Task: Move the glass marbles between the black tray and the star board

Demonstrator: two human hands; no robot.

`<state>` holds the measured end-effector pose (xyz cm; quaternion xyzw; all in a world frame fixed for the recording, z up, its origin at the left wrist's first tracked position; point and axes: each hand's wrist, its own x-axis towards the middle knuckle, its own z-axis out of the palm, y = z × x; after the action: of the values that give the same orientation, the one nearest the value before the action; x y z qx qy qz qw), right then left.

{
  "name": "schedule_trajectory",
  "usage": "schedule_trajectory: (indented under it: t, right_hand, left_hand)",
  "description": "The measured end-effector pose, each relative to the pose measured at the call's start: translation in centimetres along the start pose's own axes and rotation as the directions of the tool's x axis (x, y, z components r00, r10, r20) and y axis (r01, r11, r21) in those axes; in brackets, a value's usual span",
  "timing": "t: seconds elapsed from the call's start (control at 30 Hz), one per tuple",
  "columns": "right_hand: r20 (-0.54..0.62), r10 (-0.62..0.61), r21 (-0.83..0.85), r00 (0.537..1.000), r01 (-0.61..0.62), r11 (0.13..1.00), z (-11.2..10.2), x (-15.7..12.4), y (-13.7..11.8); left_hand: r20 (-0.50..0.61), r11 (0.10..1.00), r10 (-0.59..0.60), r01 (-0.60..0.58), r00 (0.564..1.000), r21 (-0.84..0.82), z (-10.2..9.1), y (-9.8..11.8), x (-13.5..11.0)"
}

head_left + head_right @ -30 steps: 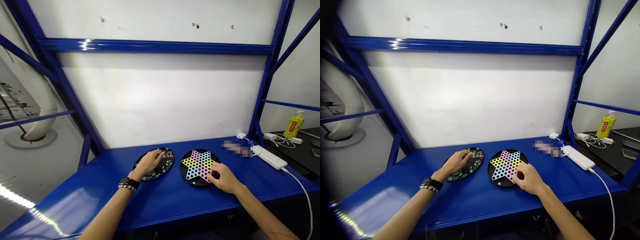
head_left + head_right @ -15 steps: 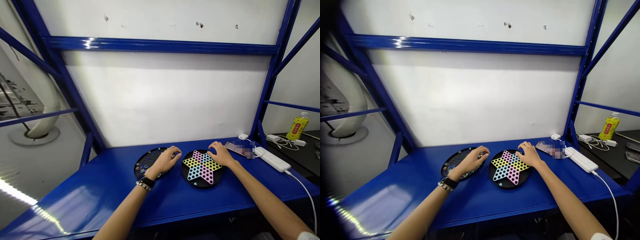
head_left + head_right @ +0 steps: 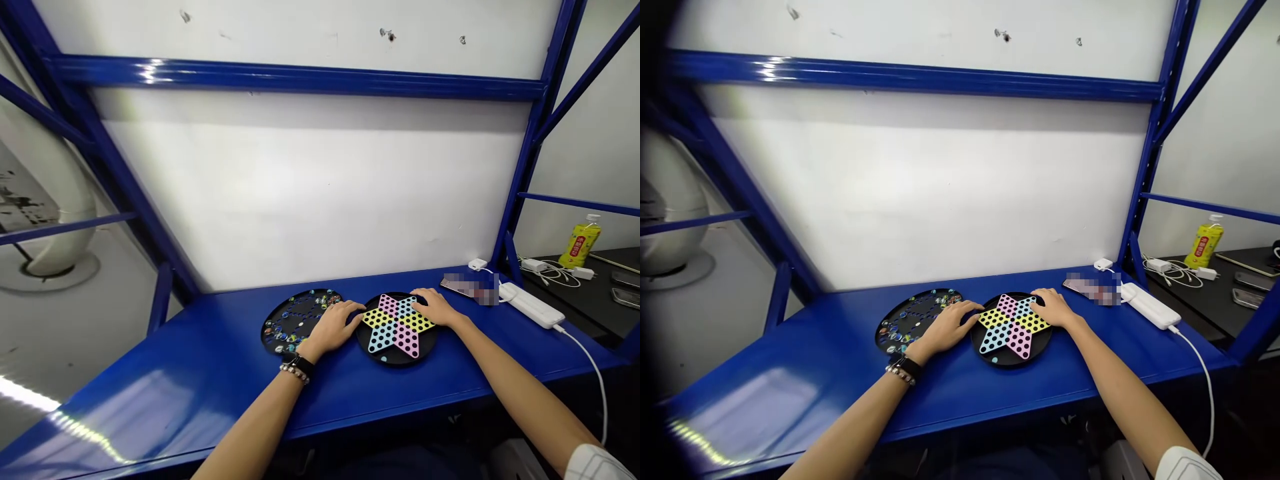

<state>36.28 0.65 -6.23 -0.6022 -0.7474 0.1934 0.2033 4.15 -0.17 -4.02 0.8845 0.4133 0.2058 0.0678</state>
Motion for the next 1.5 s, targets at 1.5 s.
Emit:
schedule_trajectory:
  t: [1.5]
  right_hand:
    - [-0.017, -0.012, 0.058, 1.000, 0.013, 0.998, -0.1, 0.0, 0.7]
  left_hand:
    - [-0.094, 0.842, -0.535, 0.539, 0.840, 0.020, -5.5, -6.5, -3.2]
